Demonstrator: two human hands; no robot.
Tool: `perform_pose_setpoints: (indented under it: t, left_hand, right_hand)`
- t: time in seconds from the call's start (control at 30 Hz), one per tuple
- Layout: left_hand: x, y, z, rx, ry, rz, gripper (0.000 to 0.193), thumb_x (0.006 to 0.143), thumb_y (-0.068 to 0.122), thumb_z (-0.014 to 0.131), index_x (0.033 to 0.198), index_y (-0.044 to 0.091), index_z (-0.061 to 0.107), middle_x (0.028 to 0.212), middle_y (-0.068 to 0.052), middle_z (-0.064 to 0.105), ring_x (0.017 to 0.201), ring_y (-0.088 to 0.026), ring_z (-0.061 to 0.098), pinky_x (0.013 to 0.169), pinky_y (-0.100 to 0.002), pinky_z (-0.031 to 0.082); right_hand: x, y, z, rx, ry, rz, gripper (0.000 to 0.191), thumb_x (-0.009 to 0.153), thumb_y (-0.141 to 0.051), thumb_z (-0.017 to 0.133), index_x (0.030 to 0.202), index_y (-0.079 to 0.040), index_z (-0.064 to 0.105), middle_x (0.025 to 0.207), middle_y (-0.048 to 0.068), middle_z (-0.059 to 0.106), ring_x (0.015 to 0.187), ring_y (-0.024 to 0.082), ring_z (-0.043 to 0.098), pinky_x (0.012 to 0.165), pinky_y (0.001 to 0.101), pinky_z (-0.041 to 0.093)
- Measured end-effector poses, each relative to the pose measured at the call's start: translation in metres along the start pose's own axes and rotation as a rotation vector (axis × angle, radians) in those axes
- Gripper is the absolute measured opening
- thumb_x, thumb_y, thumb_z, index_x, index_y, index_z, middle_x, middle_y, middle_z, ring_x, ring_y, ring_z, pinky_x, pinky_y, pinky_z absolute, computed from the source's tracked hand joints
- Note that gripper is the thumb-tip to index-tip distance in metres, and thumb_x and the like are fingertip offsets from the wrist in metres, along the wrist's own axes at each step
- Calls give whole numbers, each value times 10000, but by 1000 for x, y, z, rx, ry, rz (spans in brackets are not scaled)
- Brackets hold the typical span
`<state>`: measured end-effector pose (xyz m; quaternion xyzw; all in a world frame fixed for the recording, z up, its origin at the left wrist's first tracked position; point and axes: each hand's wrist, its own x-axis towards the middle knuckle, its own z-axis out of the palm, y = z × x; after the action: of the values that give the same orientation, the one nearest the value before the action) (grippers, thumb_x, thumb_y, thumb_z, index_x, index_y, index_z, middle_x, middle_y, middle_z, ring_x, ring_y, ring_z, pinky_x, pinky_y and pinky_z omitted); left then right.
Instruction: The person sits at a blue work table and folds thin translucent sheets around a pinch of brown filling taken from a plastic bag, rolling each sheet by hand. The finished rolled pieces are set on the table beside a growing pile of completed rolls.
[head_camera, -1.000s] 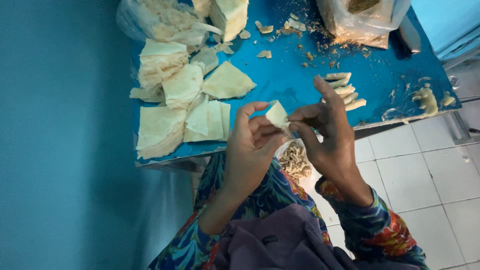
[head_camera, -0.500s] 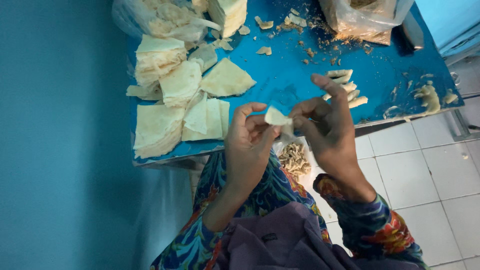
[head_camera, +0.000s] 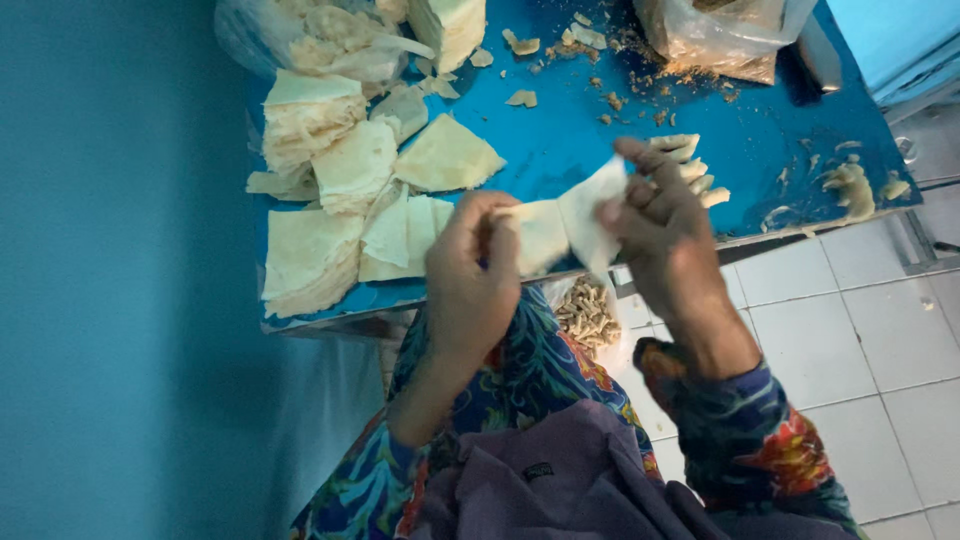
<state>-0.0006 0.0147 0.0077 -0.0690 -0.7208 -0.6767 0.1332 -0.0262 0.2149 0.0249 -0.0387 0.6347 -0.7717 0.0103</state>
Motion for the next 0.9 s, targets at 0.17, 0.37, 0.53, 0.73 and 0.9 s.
perform_pose_setpoints:
  t: [0.17, 0.37, 0.53, 0.73, 0.9]
  left_hand:
    - [20, 15, -31, 399, 94, 225, 90, 1116, 135, 572, 1164, 74, 616, 941, -87, 705, 823, -223, 713, 694, -378, 557]
    - [30, 28, -46, 1242, 310, 502, 389, 956, 144, 684, 1335, 63, 656, 1329, -153, 601, 1200, -343, 546, 1017, -503, 463]
    - [2, 2, -13, 966, -249, 609, 367, 912, 249, 776, 1248, 127, 693, 1278, -47, 598, 1255, -285, 533, 1131, -689, 313]
    - [-5, -29, -13, 940, -269, 712, 291, 996, 224, 729, 1260, 105, 696, 1363, -33, 627, 1379, -258, 510, 1187, -662, 297]
    - [-6, -36, -12, 927, -285, 744, 288, 1031, 223, 710, 1294, 107, 691, 1316, -42, 662, 1325, -241, 553, 1188, -611, 331]
  right_hand:
    - [8, -29, -27, -440, 128, -319, 596, 1036, 55, 637, 1563, 44, 359, 1051, 122, 656, 924, 187, 678, 824, 322, 585]
    - [16, -25, 4, -1153, -212, -758, 680, 1022, -16, 729, 1575, -7, 333, 1102, 120, 731, 912, 223, 731, 763, 319, 602]
    - [-30, -11, 2, -1039, -266, -544, 791, 960, 51, 659, 1628, -51, 247, 1216, 114, 716, 1153, 306, 680, 949, 409, 565]
    - [-58, -24, -89, -1315, 335, -590, 638, 934, 246, 489, 1449, -112, 607, 1353, 210, 616, 1293, 373, 583, 1099, 485, 496]
    - [-73, -14, -177, -1878, 614, -438, 661, 863, 203, 559, 1372, -165, 765, 1110, 112, 511, 1112, 282, 436, 1014, 429, 372]
